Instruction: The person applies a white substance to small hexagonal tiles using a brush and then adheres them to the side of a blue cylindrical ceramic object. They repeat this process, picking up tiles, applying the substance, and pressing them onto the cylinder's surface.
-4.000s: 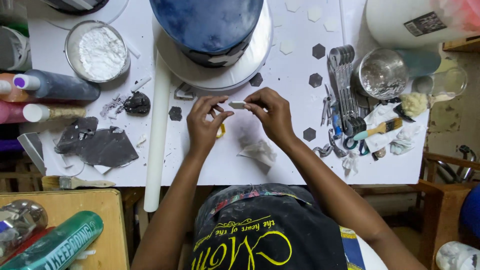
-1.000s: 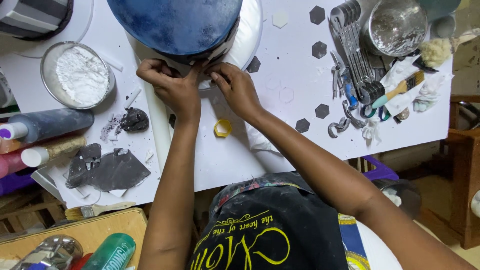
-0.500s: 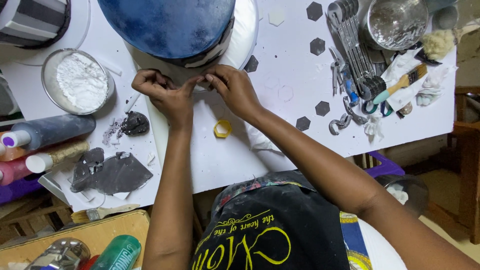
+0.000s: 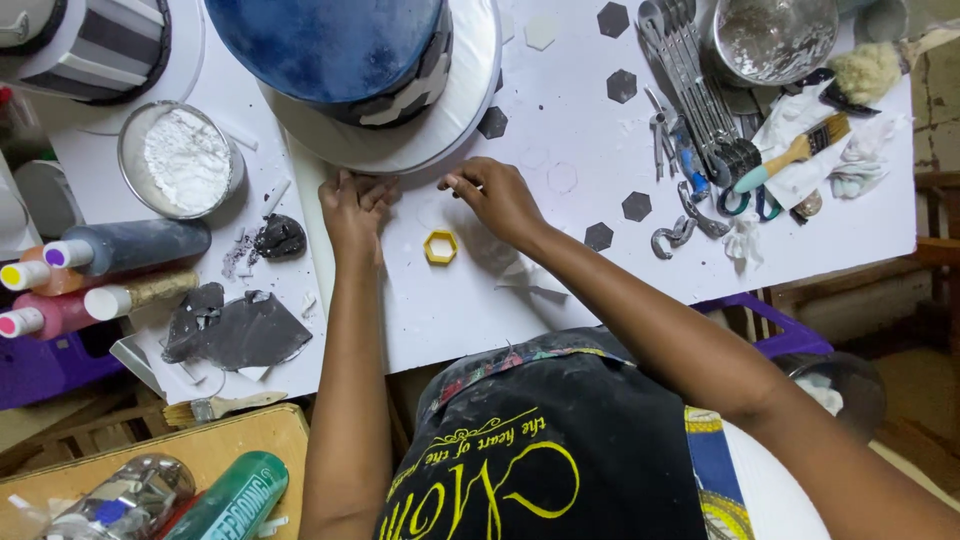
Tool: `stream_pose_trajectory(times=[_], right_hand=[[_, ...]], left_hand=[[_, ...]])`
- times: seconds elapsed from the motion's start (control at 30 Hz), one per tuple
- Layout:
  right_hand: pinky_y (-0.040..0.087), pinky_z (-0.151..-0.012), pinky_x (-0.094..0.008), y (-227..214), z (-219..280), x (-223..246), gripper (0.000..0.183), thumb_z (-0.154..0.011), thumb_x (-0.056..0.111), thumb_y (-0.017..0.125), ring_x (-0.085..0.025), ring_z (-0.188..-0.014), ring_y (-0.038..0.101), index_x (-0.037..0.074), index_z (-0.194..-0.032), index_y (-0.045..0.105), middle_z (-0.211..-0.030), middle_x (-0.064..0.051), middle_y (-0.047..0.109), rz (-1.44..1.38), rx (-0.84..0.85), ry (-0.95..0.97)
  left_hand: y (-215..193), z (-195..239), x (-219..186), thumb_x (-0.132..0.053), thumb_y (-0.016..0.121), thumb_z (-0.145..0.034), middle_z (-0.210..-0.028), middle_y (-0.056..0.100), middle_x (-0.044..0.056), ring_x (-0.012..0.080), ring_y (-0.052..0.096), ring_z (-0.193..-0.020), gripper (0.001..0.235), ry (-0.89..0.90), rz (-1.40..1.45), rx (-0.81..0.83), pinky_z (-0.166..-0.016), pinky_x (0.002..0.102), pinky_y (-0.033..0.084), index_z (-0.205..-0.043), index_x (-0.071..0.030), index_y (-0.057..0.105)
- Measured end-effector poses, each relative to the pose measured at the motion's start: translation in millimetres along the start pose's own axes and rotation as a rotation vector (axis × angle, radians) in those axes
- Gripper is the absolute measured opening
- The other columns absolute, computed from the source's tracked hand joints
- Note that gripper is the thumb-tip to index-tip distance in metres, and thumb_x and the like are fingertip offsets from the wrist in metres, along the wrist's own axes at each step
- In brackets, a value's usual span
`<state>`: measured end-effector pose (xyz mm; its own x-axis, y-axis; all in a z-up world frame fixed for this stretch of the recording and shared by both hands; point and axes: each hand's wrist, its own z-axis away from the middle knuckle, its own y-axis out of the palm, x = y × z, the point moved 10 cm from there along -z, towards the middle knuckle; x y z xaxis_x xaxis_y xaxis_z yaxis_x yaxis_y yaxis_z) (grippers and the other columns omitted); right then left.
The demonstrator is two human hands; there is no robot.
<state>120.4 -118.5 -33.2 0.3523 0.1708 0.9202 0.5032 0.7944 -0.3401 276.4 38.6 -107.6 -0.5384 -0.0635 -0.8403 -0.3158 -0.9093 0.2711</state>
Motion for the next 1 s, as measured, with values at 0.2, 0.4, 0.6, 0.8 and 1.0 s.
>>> stream_pose_trajectory(times=[0.2,0.4,0.6,0.8,1.0], right_hand=[[0.061,-0.079,-0.042,-25.4,16.2,-14.5,0.017,-0.105,0.018,0.062,-0.031,-0.092,0.077,0.007,-0.106,0.075,-0.099,-0.015,0.077,-0.081,-0.009,-0.013],[0.063,-0.080,-0.031,-38.1,-25.4,-17.7,0.021,-0.105,0.013,0.049,-0.020,-0.092,0.072,0.002,-0.117,0.062,-0.105,-0.016,0.073,-0.620,-0.102,-0.136],[0.011,-0.131,-0.064,-32.9,-40.4,1.9,0.075,-0.107,0.071,0.023,-0.033,-0.168,0.002,0.038,-0.163,-0.013,-0.178,0.001,0.002,-0.566,-0.182,-0.275],[-0.005,-0.137,-0.057,-20.2,-76.9,36.9,0.078,-0.111,0.064,0.028,-0.025,-0.168,-0.013,0.029,-0.165,-0.018,-0.178,-0.001,-0.012,-0.679,-0.214,-0.502],[0.001,-0.139,-0.051,-21.0,-73.6,57.1,0.080,-0.110,0.068,0.023,-0.027,-0.169,-0.005,0.027,-0.166,-0.017,-0.178,-0.006,-0.009,-0.558,-0.314,-0.468]], left_hand=[[13.2,-10.3,41.1,-0.022,0.063,-0.087,-0.093,0.062,0.006,0.0344,0.076,-0.097,0.015,-0.041,0.081,0.053,-0.083,0.042,0.062,-0.090,-0.008,0.058],[42.0,3.8,64.6,0.002,0.053,-0.090,-0.100,0.071,0.018,0.0515,0.075,-0.106,0.011,-0.141,0.243,0.059,-0.083,0.045,0.063,-0.089,-0.008,0.049],[49.7,1.3,70.1,0.004,0.055,-0.076,-0.107,0.073,0.022,0.0492,0.071,-0.117,0.012,-0.160,0.291,0.121,-0.088,0.045,0.063,-0.072,-0.006,0.050],[86.5,28.4,67.7,0.011,0.048,-0.075,-0.126,0.070,0.022,0.0296,0.071,-0.098,0.023,-0.238,0.303,0.176,-0.081,0.041,0.059,-0.092,-0.004,0.045],[69.2,9.3,96.7,0.001,0.052,-0.084,-0.078,0.059,0.003,0.0182,0.056,-0.073,0.016,-0.246,0.228,0.237,-0.069,0.032,0.042,-0.088,-0.014,0.056]])
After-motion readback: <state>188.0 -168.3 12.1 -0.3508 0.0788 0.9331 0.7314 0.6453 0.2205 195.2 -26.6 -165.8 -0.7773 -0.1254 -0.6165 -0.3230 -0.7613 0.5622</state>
